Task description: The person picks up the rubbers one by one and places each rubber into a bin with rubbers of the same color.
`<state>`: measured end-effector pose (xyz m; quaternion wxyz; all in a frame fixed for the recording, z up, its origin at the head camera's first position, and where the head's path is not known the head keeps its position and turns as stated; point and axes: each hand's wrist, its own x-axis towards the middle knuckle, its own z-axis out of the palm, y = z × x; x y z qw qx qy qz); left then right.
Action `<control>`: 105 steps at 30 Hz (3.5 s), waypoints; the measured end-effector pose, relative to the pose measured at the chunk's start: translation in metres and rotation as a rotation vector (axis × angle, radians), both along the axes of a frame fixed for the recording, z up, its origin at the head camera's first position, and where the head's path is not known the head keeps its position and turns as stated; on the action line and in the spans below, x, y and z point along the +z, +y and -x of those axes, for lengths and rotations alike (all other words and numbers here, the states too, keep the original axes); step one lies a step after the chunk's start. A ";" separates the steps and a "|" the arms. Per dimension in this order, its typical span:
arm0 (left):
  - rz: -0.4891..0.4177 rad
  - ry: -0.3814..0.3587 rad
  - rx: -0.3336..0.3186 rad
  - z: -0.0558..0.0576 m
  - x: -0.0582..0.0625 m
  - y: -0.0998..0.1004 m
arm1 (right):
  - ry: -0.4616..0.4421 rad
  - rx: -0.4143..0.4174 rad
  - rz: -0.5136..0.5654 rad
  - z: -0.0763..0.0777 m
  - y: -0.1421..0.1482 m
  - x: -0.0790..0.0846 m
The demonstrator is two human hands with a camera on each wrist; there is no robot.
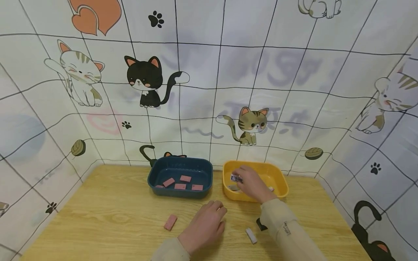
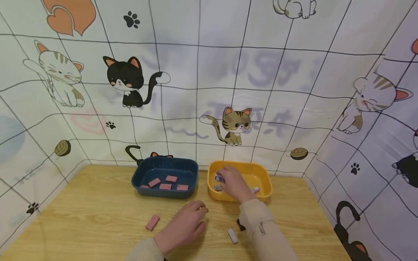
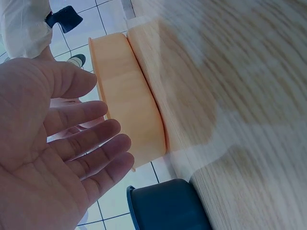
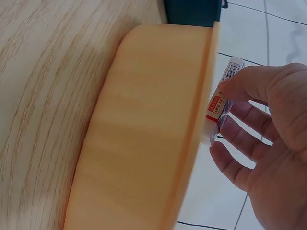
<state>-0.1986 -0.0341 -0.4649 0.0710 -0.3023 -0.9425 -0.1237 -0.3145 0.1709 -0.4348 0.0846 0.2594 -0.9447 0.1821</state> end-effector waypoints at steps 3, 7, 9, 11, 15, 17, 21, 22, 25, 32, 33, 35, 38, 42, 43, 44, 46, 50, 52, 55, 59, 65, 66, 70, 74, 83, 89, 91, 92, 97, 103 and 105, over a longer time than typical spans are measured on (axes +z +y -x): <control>0.001 0.011 0.001 0.001 0.001 0.000 | -0.001 0.006 -0.006 0.005 -0.002 -0.003; -0.006 0.039 -0.005 0.004 0.000 0.001 | -0.002 0.012 -0.028 0.011 -0.005 -0.006; -0.014 0.058 -0.011 0.006 0.000 0.001 | -0.024 0.003 -0.042 0.015 -0.008 -0.007; -0.018 0.081 -0.017 0.008 -0.001 0.001 | -0.061 -0.010 -0.060 0.018 -0.010 -0.006; -0.020 0.103 -0.027 0.011 -0.001 0.000 | -0.128 -0.030 -0.099 0.025 -0.015 -0.006; -0.022 0.103 -0.029 0.012 -0.001 0.000 | -0.162 -0.038 -0.115 0.028 -0.017 -0.006; -0.015 0.104 -0.021 0.013 -0.001 -0.002 | -0.244 -0.067 -0.121 0.035 -0.020 -0.009; -0.011 0.110 -0.018 0.014 -0.002 -0.002 | -0.261 -0.073 -0.120 0.037 -0.021 -0.011; -0.002 0.120 -0.007 0.014 -0.002 -0.004 | -0.273 -0.059 -0.133 0.042 -0.024 -0.014; -0.005 0.117 0.006 0.014 -0.003 -0.007 | -0.246 -0.036 -0.172 0.049 -0.029 -0.019; -0.005 0.116 0.007 0.014 -0.003 -0.007 | -0.244 -0.042 -0.175 0.050 -0.029 -0.020; -0.004 0.116 0.009 0.014 -0.003 -0.008 | -0.251 -0.059 -0.165 0.050 -0.027 -0.020; 0.000 0.109 0.021 0.014 -0.003 -0.009 | -0.296 -0.090 -0.096 0.048 -0.025 -0.016; 0.002 0.096 0.036 0.013 -0.002 -0.012 | -0.302 -0.089 -0.034 0.045 -0.020 -0.010; 0.002 0.092 0.037 0.013 -0.002 -0.012 | -0.282 -0.076 -0.030 0.044 -0.018 -0.008; 0.002 0.088 0.039 0.012 -0.002 -0.013 | -0.259 -0.061 -0.026 0.042 -0.016 -0.007; 0.000 0.073 0.044 0.011 -0.001 -0.014 | -0.222 -0.040 -0.005 0.039 -0.011 -0.003; 0.005 0.045 0.059 0.009 0.001 -0.019 | -0.175 -0.013 0.034 0.030 -0.001 0.001; 0.009 0.042 0.065 0.008 0.002 -0.022 | -0.158 -0.012 0.044 0.026 0.004 0.002; 0.016 0.055 0.069 0.007 0.003 -0.029 | -0.125 -0.007 0.042 0.021 0.010 0.003; 0.019 0.084 0.074 0.005 0.002 -0.037 | -0.116 -0.030 0.053 0.014 0.015 0.003; -0.001 0.070 0.102 0.002 0.003 -0.047 | -0.064 -0.037 0.090 -0.002 0.018 0.003; -0.001 0.059 0.107 0.002 0.003 -0.048 | -0.051 -0.037 0.096 -0.005 0.018 0.003; -0.008 0.057 0.111 0.002 0.003 -0.053 | -0.012 -0.028 0.124 -0.018 0.018 0.001; -0.026 0.117 0.101 0.002 0.002 -0.058 | 0.008 -0.021 0.158 -0.029 0.017 -0.001; -0.028 0.121 0.112 0.000 0.000 -0.070 | 0.088 -0.004 0.191 -0.045 0.015 -0.009; -0.017 0.113 0.130 -0.002 0.000 -0.078 | 0.126 -0.012 0.208 -0.056 0.013 -0.012; -0.021 0.119 0.135 -0.003 0.000 -0.081 | 0.141 -0.004 0.215 -0.060 0.013 -0.012; -0.024 0.124 0.137 -0.003 0.000 -0.082 | 0.146 -0.002 0.220 -0.062 0.013 -0.012; -0.020 0.150 0.136 -0.003 -0.002 -0.088 | 0.178 0.006 0.230 -0.069 0.010 -0.014; -0.023 0.164 0.128 -0.004 -0.002 -0.095 | 0.186 0.016 0.238 -0.074 0.006 -0.018; -0.020 0.170 0.129 -0.005 -0.003 -0.097 | 0.176 0.011 0.237 -0.077 0.005 -0.018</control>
